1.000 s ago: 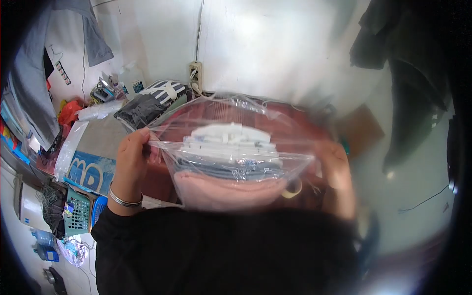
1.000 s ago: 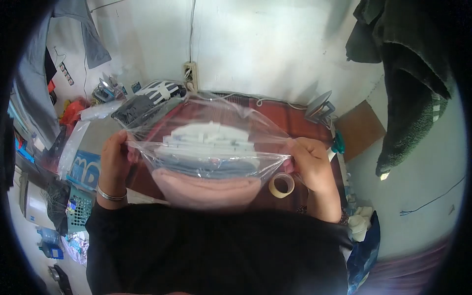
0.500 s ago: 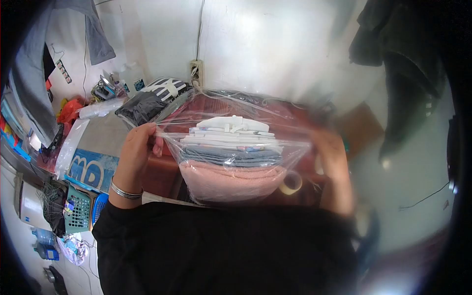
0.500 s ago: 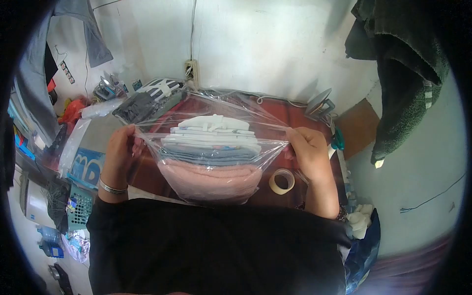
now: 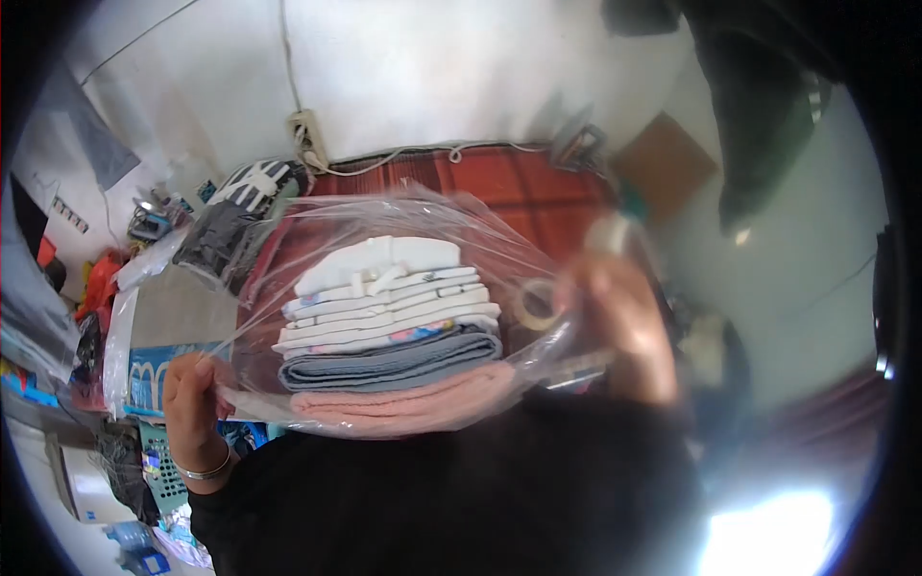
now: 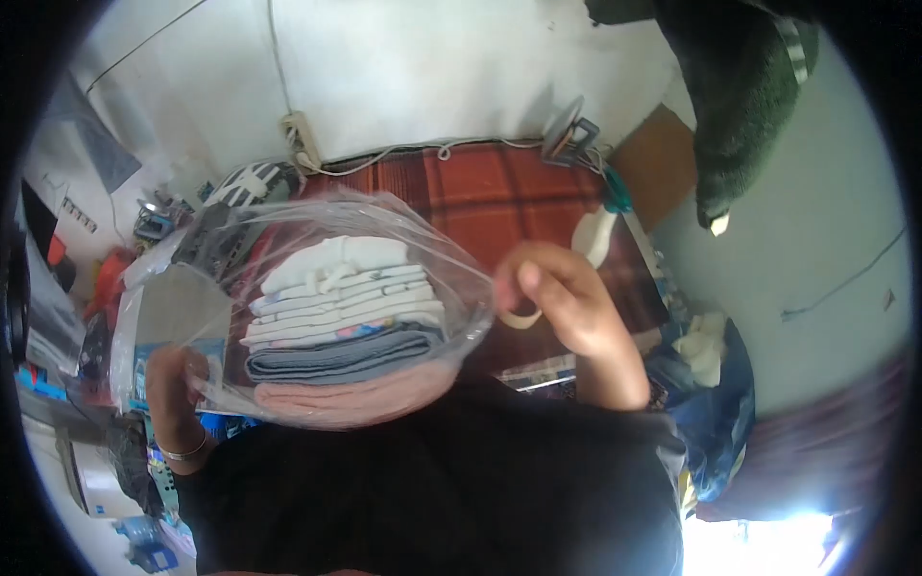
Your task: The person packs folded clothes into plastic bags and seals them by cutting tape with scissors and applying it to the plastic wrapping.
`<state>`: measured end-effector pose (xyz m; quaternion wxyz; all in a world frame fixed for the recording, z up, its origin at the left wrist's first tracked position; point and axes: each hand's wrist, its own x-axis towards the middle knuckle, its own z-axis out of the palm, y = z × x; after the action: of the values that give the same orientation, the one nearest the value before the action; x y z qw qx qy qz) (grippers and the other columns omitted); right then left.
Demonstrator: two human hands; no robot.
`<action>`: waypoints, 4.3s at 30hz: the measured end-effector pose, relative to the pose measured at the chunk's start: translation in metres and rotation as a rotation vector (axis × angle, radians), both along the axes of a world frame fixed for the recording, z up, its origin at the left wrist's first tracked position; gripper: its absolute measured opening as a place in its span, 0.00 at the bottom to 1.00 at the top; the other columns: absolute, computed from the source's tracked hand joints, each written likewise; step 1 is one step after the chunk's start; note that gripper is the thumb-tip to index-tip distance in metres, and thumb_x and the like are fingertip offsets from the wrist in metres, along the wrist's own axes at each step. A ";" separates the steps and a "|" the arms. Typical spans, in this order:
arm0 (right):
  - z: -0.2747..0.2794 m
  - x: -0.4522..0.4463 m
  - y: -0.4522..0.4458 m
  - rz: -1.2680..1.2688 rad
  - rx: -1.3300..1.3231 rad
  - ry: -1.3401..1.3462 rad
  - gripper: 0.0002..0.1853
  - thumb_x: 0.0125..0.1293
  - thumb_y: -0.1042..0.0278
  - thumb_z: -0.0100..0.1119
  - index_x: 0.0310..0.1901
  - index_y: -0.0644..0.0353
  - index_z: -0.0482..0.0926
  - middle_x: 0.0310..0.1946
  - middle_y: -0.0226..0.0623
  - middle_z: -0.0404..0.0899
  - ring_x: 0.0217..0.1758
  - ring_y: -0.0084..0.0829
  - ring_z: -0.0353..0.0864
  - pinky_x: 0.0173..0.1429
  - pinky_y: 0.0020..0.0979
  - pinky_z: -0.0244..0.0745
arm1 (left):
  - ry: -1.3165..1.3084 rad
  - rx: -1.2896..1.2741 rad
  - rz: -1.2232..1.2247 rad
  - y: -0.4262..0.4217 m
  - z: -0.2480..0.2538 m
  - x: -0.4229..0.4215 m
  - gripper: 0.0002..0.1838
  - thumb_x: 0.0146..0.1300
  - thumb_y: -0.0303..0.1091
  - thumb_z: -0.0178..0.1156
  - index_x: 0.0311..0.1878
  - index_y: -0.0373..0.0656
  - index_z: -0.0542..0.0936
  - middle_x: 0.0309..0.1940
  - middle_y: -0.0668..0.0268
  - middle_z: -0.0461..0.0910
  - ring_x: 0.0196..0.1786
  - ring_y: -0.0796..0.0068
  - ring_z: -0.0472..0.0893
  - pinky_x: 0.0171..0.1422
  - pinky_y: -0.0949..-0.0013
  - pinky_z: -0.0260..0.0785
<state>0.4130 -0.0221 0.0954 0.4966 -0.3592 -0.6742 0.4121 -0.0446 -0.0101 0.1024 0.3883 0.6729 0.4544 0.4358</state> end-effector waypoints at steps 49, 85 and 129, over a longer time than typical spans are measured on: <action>-0.173 0.113 0.094 -1.233 -0.026 0.071 0.13 0.65 0.64 0.62 0.44 0.66 0.82 0.39 0.40 0.85 0.41 0.32 0.83 0.47 0.36 0.76 | 0.686 1.027 -0.196 0.017 0.032 0.067 0.21 0.59 0.56 0.62 0.35 0.45 0.80 0.26 0.66 0.79 0.40 0.63 0.82 0.73 0.44 0.58; 0.158 -0.118 0.102 0.150 -0.153 -1.108 0.17 0.56 0.64 0.69 0.48 0.55 0.86 0.36 0.34 0.87 0.38 0.24 0.82 0.46 0.29 0.78 | 0.482 1.215 -0.306 0.006 0.037 0.065 0.04 0.55 0.34 0.63 0.33 0.52 0.77 0.32 0.73 0.77 0.40 0.74 0.80 0.66 0.56 0.69; 0.063 0.018 0.009 -0.200 0.798 -0.689 0.33 0.50 0.64 0.74 0.60 0.55 0.77 0.61 0.43 0.74 0.60 0.45 0.76 0.68 0.41 0.67 | 0.787 1.113 0.079 -0.030 0.066 0.117 0.11 0.50 0.39 0.70 0.32 0.46 0.80 0.27 0.67 0.78 0.34 0.62 0.79 0.48 0.60 0.70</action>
<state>0.4308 -0.0126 0.1581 0.3815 -0.3195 -0.8648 -0.0673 0.0725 -0.0399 0.1682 -0.2260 0.8638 0.2941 0.3411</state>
